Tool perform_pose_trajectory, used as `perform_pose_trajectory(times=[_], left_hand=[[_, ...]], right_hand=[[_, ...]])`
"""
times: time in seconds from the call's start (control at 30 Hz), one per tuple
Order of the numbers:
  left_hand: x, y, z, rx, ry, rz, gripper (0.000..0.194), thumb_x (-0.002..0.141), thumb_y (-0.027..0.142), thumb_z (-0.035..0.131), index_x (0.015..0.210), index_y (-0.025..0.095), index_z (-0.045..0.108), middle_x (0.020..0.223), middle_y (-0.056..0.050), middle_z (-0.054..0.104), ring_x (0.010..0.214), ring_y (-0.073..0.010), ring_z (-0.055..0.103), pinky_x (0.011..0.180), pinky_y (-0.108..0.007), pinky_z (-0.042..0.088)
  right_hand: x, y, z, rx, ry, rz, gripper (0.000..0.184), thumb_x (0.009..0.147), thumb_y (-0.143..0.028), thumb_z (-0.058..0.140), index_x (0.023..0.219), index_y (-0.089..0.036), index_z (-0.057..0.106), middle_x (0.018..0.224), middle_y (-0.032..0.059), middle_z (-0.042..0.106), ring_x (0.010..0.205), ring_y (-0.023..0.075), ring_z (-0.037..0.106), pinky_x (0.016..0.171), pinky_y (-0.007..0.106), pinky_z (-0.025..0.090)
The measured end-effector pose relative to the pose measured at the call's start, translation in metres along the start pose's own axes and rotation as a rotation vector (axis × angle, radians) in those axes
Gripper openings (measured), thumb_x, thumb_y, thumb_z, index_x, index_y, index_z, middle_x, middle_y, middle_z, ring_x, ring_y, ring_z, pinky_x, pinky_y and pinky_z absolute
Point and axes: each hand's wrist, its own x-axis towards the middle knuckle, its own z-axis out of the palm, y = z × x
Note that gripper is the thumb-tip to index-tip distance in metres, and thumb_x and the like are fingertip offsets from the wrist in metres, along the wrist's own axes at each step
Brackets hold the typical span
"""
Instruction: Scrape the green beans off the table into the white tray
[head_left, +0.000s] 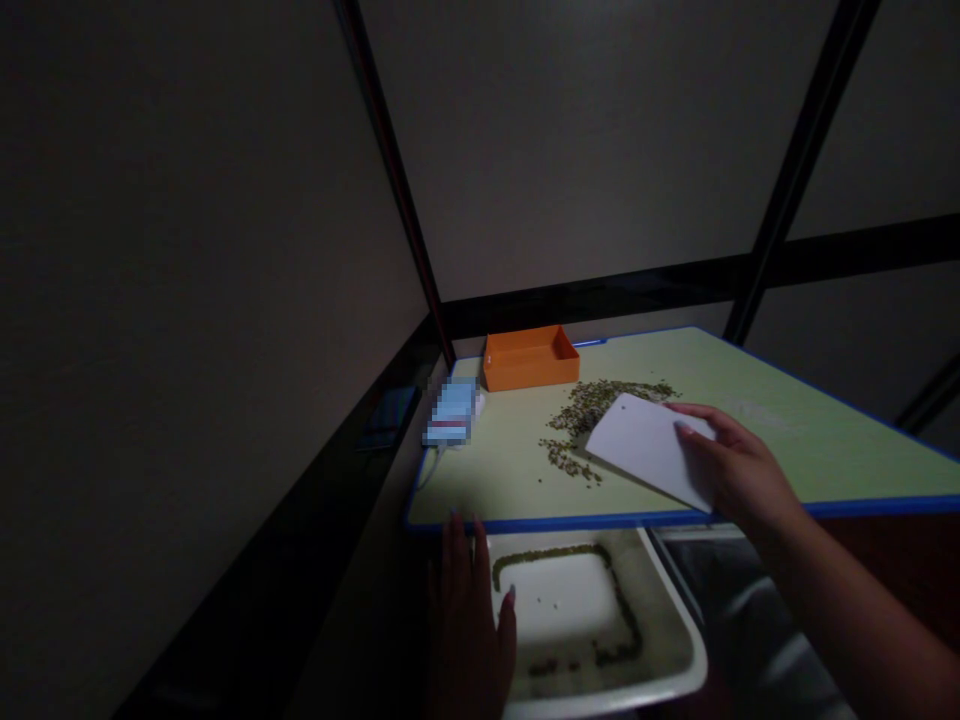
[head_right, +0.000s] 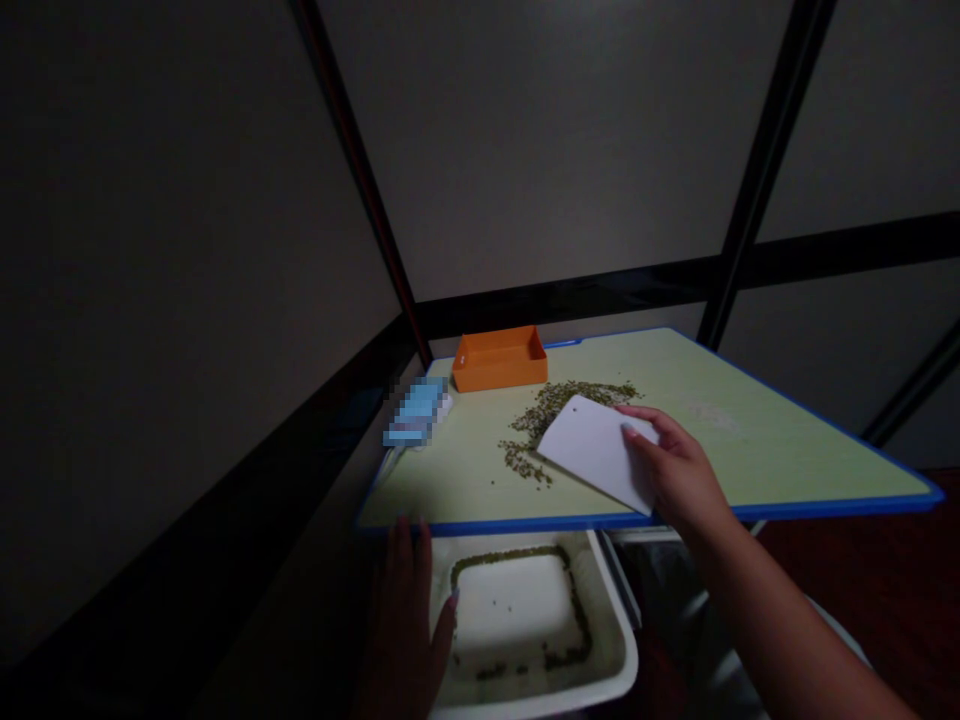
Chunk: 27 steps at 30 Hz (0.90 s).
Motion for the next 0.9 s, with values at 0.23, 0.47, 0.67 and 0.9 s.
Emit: perform_pose_trajectory(times=[0.23, 0.47, 0.67, 0.9], left_hand=[[-0.003, -0.008, 0.006, -0.004, 0.026, 0.024, 0.073, 0.084, 0.023, 0.044, 0.147, 0.029, 0.008, 0.159, -0.012, 0.019, 0.146, -0.0261, 0.019, 0.106, -0.05, 0.043], [-0.012, -0.019, 0.007, 0.027, -0.037, -0.018, 0.081, 0.082, 0.028, 0.049, 0.147, 0.029, 0.001, 0.161, -0.012, 0.005, 0.147, -0.0324, 0.012, 0.106, -0.058, 0.042], [-0.013, -0.007, 0.008, 0.028, 0.022, -0.102, 0.079, 0.083, 0.026, 0.046, 0.147, 0.029, -0.001, 0.161, -0.01, -0.006, 0.147, -0.0349, 0.01, 0.11, -0.061, 0.035], [-0.01, -0.003, 0.014, 0.061, 0.093, -0.075, 0.083, 0.081, 0.022, 0.047, 0.147, 0.028, -0.002, 0.161, -0.01, -0.006, 0.148, -0.0351, 0.009, 0.108, -0.062, 0.038]], right_hand=[[0.002, 0.004, -0.003, -0.043, -0.017, -0.068, 0.04, 0.06, -0.041, 0.076, 0.095, -0.024, 0.067, 0.071, 0.0039, 0.068, 0.05, 0.0165, 0.058, 0.042, 0.027, 0.042], [-0.002, 0.0, -0.003, -0.088, -0.012, -0.032, 0.042, 0.06, -0.046, 0.077, 0.095, -0.026, 0.067, 0.076, 0.0076, 0.071, 0.048, 0.0192, 0.06, 0.039, 0.03, 0.044], [-0.003, -0.001, -0.004, -0.084, 0.003, -0.008, 0.033, 0.06, -0.042, 0.076, 0.09, -0.03, 0.068, 0.082, 0.0067, 0.072, 0.05, 0.021, 0.061, 0.039, 0.032, 0.045], [-0.002, 0.0, -0.003, -0.06, 0.021, 0.034, 0.034, 0.059, -0.039, 0.077, 0.089, -0.03, 0.068, 0.074, 0.0055, 0.069, 0.05, 0.0208, 0.06, 0.041, 0.032, 0.046]])
